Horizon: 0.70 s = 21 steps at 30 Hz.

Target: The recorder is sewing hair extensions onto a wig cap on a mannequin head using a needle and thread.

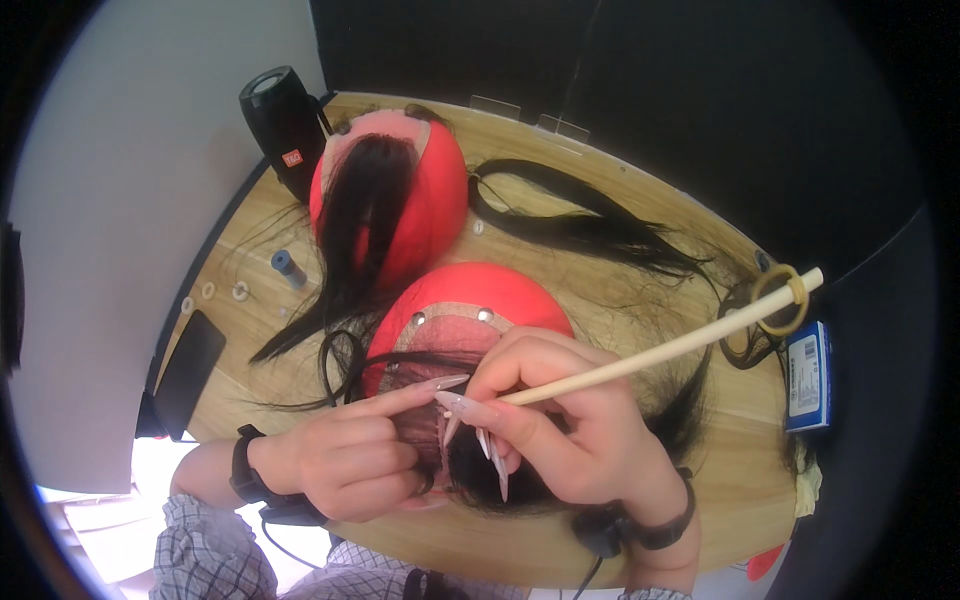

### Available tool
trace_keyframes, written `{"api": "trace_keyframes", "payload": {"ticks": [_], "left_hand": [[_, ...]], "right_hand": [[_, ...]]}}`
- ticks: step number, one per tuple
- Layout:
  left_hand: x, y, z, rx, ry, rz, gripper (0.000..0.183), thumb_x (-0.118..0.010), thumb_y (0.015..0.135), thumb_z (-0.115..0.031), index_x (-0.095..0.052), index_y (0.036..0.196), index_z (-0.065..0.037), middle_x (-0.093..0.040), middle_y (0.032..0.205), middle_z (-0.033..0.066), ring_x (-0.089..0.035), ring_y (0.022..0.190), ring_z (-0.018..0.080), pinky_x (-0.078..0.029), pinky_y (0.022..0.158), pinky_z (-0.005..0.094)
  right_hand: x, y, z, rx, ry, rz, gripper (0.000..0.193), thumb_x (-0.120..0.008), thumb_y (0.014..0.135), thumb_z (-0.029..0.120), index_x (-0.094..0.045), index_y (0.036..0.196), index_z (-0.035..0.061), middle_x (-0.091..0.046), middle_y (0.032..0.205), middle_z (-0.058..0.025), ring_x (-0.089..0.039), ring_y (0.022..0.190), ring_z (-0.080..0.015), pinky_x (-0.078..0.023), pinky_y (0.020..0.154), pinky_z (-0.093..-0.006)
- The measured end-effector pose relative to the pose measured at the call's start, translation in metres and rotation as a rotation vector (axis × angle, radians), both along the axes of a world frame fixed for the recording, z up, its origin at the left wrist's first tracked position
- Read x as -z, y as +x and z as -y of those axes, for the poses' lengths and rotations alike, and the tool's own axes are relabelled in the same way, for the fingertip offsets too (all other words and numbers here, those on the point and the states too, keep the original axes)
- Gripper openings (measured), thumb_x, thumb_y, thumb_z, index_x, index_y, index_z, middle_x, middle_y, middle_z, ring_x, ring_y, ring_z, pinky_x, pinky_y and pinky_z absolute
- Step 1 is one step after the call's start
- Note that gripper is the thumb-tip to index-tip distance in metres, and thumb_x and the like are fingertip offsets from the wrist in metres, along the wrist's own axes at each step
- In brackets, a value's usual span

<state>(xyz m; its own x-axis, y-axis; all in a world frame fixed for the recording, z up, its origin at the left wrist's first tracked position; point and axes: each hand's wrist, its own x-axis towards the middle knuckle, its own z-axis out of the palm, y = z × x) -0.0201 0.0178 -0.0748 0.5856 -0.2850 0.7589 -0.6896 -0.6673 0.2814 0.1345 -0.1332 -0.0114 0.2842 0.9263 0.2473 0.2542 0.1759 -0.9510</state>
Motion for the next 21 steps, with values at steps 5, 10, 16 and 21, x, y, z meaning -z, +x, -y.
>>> {"api": "trace_keyframes", "payload": {"ticks": [5,10,16,21], "left_hand": [[-0.001,0.001,-0.001,0.023,-0.01,0.005,0.015,-0.065,0.068,0.001,-0.051,0.065,0.001,-0.04,0.063,0.0053,-0.042,0.054,0.0167,-0.044,0.101,0.0587],[-0.002,0.001,-0.002,0.023,-0.009,-0.01,0.015,-0.065,0.069,0.002,-0.05,0.064,0.001,-0.04,0.063,0.0051,-0.042,0.055,0.0167,-0.044,0.102,0.0579],[-0.003,0.001,-0.001,0.021,-0.01,-0.017,0.016,-0.065,0.069,0.002,-0.05,0.064,0.0,-0.039,0.063,0.0045,-0.042,0.054,0.0165,-0.044,0.102,0.0568],[-0.002,0.001,-0.001,0.016,-0.008,-0.009,0.016,-0.065,0.069,0.002,-0.049,0.064,0.0,-0.039,0.063,0.0045,-0.041,0.054,0.0165,-0.044,0.102,0.0568]], "right_hand": [[-0.001,0.004,-0.003,-0.007,0.062,0.135,0.006,-0.059,0.088,-0.002,-0.061,0.082,-0.0034,-0.058,0.071,-0.0047,-0.055,0.054,-0.0051,-0.042,0.047,-0.0178],[-0.003,-0.006,-0.001,0.049,-0.055,-0.133,0.005,-0.057,0.091,0.0,-0.058,0.088,-0.0031,-0.059,0.071,-0.0039,-0.055,0.055,-0.0046,-0.043,0.048,-0.0168],[0.0,-0.004,0.001,0.028,-0.047,-0.205,0.004,-0.056,0.093,0.0,-0.054,0.093,-0.0035,-0.06,0.075,-0.0049,-0.056,0.057,-0.0042,-0.044,0.049,-0.0163],[0.001,-0.003,0.002,0.016,-0.022,-0.161,0.005,-0.056,0.093,-0.001,-0.053,0.091,-0.0043,-0.06,0.076,-0.0058,-0.055,0.057,-0.0041,-0.044,0.049,-0.0166]]}}
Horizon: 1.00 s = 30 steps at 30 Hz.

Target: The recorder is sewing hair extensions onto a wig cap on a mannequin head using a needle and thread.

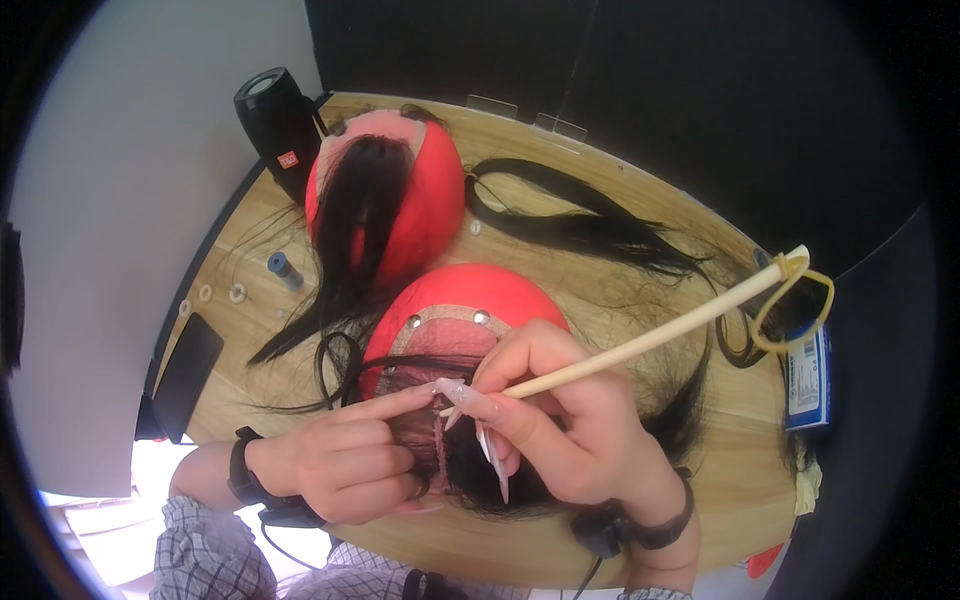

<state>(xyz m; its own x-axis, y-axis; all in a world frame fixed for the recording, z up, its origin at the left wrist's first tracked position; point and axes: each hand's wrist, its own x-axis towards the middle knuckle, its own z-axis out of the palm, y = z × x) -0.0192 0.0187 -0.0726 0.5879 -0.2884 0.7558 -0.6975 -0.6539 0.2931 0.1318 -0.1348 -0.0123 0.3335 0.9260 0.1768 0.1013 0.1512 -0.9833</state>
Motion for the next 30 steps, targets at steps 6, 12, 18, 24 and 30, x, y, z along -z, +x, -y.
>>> {"api": "trace_keyframes", "payload": {"ticks": [6,12,18,24,30], "left_hand": [[-0.0019,-0.0003,-0.0017,0.013,0.007,0.002,0.017,-0.065,0.069,0.001,-0.049,0.064,0.001,-0.04,0.063,0.0054,-0.042,0.054,0.0168,-0.045,0.101,0.0577],[-0.0025,-0.002,-0.0052,0.009,0.097,-0.032,0.018,-0.067,0.079,-0.005,-0.055,0.067,-0.001,-0.055,0.071,0.0062,-0.049,0.058,0.0155,-0.046,0.099,0.0553],[-0.0042,-0.0015,-0.0058,0.016,0.095,-0.032,0.02,-0.068,0.08,-0.006,-0.055,0.066,-0.001,-0.055,0.07,0.006,-0.049,0.057,0.0156,-0.046,0.099,0.0552],[-0.0028,-0.0014,-0.0045,-0.004,0.104,-0.02,0.021,-0.068,0.08,-0.007,-0.054,0.066,-0.001,-0.055,0.07,0.006,-0.049,0.057,0.0156,-0.046,0.099,0.0548],[-0.0021,-0.0012,-0.0047,-0.004,0.096,-0.014,0.02,-0.07,0.078,-0.005,-0.055,0.066,-0.001,-0.055,0.07,0.006,-0.048,0.057,0.0153,-0.048,0.098,0.0542]], "right_hand": [[0.003,0.0002,-0.0001,0.003,0.036,0.019,0.006,-0.054,0.093,-0.001,-0.053,0.089,-0.0043,-0.059,0.072,-0.0052,-0.054,0.055,-0.0038,-0.043,0.048,-0.0169],[0.0041,0.0004,-0.0021,0.008,0.049,0.106,0.006,-0.054,0.093,-0.001,-0.053,0.088,-0.0045,-0.058,0.067,-0.0037,-0.054,0.053,-0.0038,-0.042,0.046,-0.017],[0.0044,0.0008,-0.0019,0.014,0.04,0.153,0.006,-0.054,0.093,-0.001,-0.054,0.088,-0.0042,-0.057,0.064,-0.0026,-0.053,0.051,-0.004,-0.042,0.045,-0.0169],[0.0048,0.0002,-0.0014,0.023,0.031,0.077,0.008,-0.055,0.093,0.0,-0.053,0.087,-0.0042,-0.057,0.064,-0.0031,-0.053,0.051,-0.0042,-0.042,0.045,-0.0171],[0.0046,-0.0016,-0.0025,0.046,0.013,-0.016,0.009,-0.056,0.094,0.002,-0.053,0.086,-0.0035,-0.057,0.064,-0.0028,-0.054,0.051,-0.0046,-0.043,0.045,-0.0176]]}}
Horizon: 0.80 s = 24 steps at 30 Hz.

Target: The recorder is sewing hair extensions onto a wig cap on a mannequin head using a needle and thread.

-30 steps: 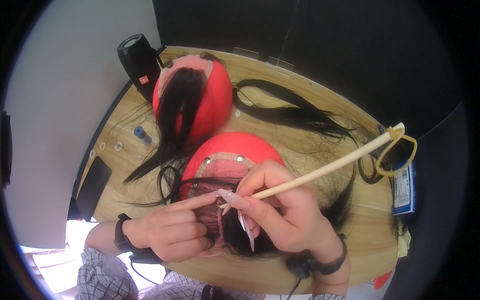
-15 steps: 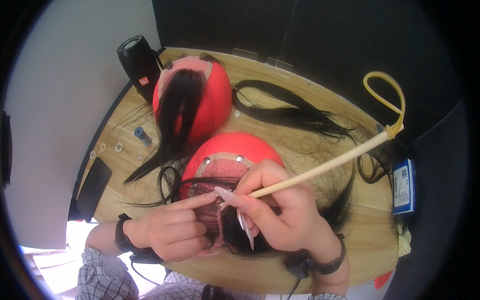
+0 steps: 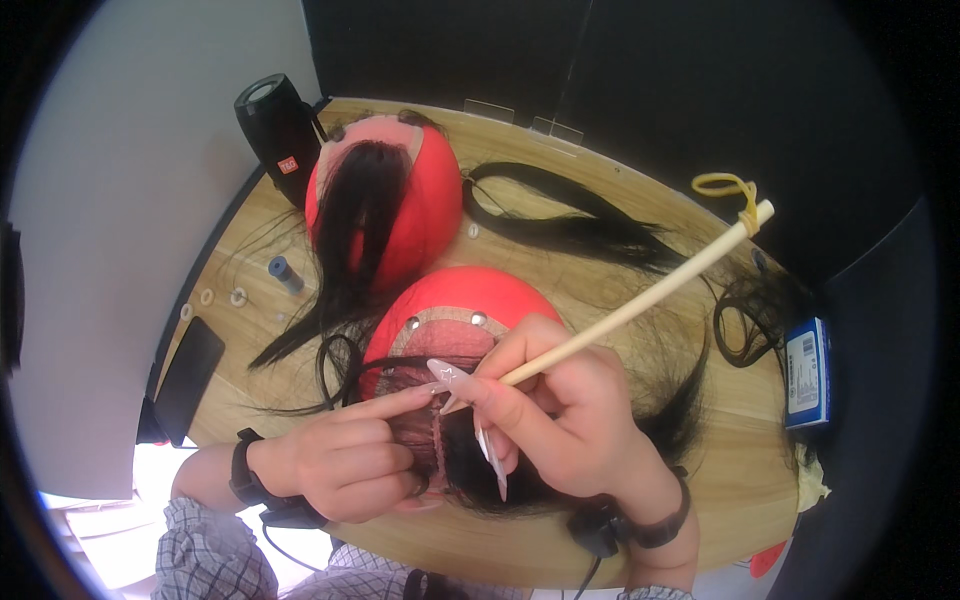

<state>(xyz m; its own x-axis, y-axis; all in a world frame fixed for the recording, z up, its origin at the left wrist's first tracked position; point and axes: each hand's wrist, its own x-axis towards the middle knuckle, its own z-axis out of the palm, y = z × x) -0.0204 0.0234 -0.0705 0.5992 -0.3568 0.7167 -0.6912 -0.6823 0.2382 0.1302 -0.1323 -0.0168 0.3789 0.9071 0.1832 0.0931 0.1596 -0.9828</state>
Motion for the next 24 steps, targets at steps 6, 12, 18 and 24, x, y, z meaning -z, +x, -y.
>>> {"api": "trace_keyframes", "payload": {"ticks": [6,12,18,24], "left_hand": [[-0.001,0.0,0.0,0.005,-0.008,-0.002,0.019,-0.07,0.078,-0.005,-0.055,0.066,0.0,-0.055,0.07,0.0063,-0.048,0.057,0.0153,-0.048,0.098,0.0549],[-0.002,-0.001,0.001,0.01,-0.006,-0.01,0.018,-0.067,0.079,-0.004,-0.055,0.066,0.0,-0.055,0.07,0.0069,-0.048,0.056,0.0158,-0.047,0.099,0.0554],[-0.006,-0.001,0.0,-0.006,0.019,-0.004,0.021,-0.07,0.077,-0.009,-0.055,0.065,-0.002,-0.053,0.069,0.0055,-0.047,0.056,0.0147,-0.046,0.099,0.0554],[-0.028,-0.005,0.018,-0.473,0.349,0.224,0.021,-0.071,0.074,-0.016,-0.053,0.064,-0.009,-0.049,0.068,0.0007,-0.047,0.058,0.014,-0.051,0.082,0.0392]], "right_hand": [[-0.003,-0.001,-0.001,0.022,-0.032,-0.04,0.01,-0.056,0.094,0.003,-0.053,0.087,-0.0033,-0.058,0.064,-0.0033,-0.055,0.05,-0.0042,-0.044,0.044,-0.0174],[-0.005,0.001,0.0,0.011,-0.046,-0.06,0.01,-0.056,0.094,0.003,-0.053,0.087,-0.0037,-0.058,0.064,-0.0034,-0.055,0.05,-0.0046,-0.044,0.044,-0.0174],[-0.007,0.001,0.0,0.021,-0.056,-0.12,0.015,-0.052,0.097,0.01,-0.054,0.087,-0.0016,-0.058,0.065,-0.003,-0.054,0.049,-0.0053,-0.044,0.044,-0.0182],[-0.005,0.001,-0.001,0.013,-0.07,-0.134,0.018,-0.051,0.098,0.013,-0.053,0.086,0.0008,-0.056,0.063,-0.0021,-0.053,0.047,-0.0047,-0.042,0.043,-0.0184]]}}
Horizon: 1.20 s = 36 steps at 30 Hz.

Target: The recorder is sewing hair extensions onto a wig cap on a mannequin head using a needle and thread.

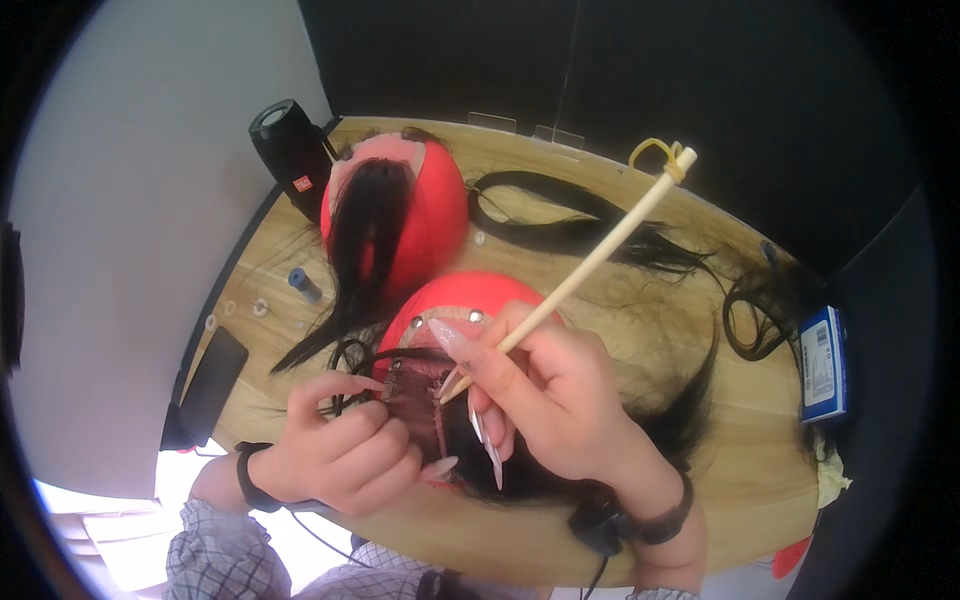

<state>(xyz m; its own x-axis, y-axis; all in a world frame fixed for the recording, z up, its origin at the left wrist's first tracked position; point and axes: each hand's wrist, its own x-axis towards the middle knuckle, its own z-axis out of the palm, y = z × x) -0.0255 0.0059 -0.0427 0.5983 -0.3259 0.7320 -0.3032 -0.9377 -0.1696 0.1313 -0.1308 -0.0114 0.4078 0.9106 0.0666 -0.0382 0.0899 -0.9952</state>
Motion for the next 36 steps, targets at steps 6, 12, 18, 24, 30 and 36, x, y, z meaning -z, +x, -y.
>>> {"api": "trace_keyframes", "payload": {"ticks": [6,12,18,24,30,36], "left_hand": [[-0.011,0.003,0.002,-0.202,0.24,-0.093,0.011,-0.06,0.075,-0.017,-0.052,0.068,-0.013,-0.044,0.07,-0.0002,-0.048,0.066,0.0127,-0.043,0.07,0.0288],[-0.016,0.004,0.006,-0.273,0.276,-0.138,0.011,-0.06,0.076,-0.018,-0.053,0.069,-0.013,-0.042,0.07,0.0002,-0.048,0.067,0.0135,-0.042,0.07,0.029],[-0.023,0.007,0.005,-0.208,0.292,-0.226,0.009,-0.058,0.067,-0.016,-0.051,0.068,-0.01,-0.037,0.069,0.0025,-0.046,0.067,0.0159,-0.04,0.068,0.0298],[-0.029,0.005,0.006,-0.204,0.266,-0.358,0.009,-0.059,0.063,-0.012,-0.051,0.066,-0.01,-0.039,0.068,0.0025,-0.046,0.064,0.0164,-0.042,0.069,0.0328],[-0.025,0.006,0.0,-0.113,0.271,-0.305,0.011,-0.056,0.065,-0.017,-0.053,0.069,-0.007,-0.038,0.07,0.0031,-0.045,0.068,0.018,-0.038,0.067,0.03],[-0.028,-0.004,0.005,-0.106,0.303,-0.311,0.014,-0.063,0.071,-0.01,-0.05,0.065,-0.01,-0.04,0.066,0.0014,-0.047,0.061,0.0145,-0.044,0.071,0.0301]], "right_hand": [[-0.002,0.0,-0.001,-0.005,-0.005,-0.034,0.019,-0.053,0.098,0.016,-0.054,0.085,0.0011,-0.055,0.06,-0.0009,-0.052,0.046,-0.0043,-0.041,0.041,-0.0189],[-0.001,0.0,-0.001,-0.013,-0.006,-0.058,0.02,-0.054,0.098,0.018,-0.057,0.089,0.0003,-0.054,0.061,-0.0004,-0.052,0.046,-0.0041,-0.041,0.041,-0.0189],[0.0,0.001,-0.001,-0.033,-0.002,-0.078,0.022,-0.054,0.098,0.02,-0.058,0.093,-0.0002,-0.054,0.062,-0.0005,-0.051,0.046,-0.0044,-0.041,0.041,-0.019],[0.001,0.002,0.0,-0.044,-0.008,-0.103,0.023,-0.053,0.098,0.021,-0.057,0.092,-0.0002,-0.053,0.062,-0.0005,-0.052,0.045,-0.005,-0.041,0.04,-0.0191],[0.001,0.003,-0.001,-0.047,0.002,-0.103,0.023,-0.053,0.098,0.021,-0.057,0.091,0.0001,-0.053,0.062,-0.0008,-0.052,0.045,-0.0051,-0.041,0.04,-0.0191],[0.001,0.002,-0.001,-0.04,-0.007,-0.116,0.023,-0.052,0.099,0.021,-0.055,0.09,0.0005,-0.053,0.062,-0.0013,-0.052,0.045,-0.0054,-0.041,0.04,-0.0191]]}}
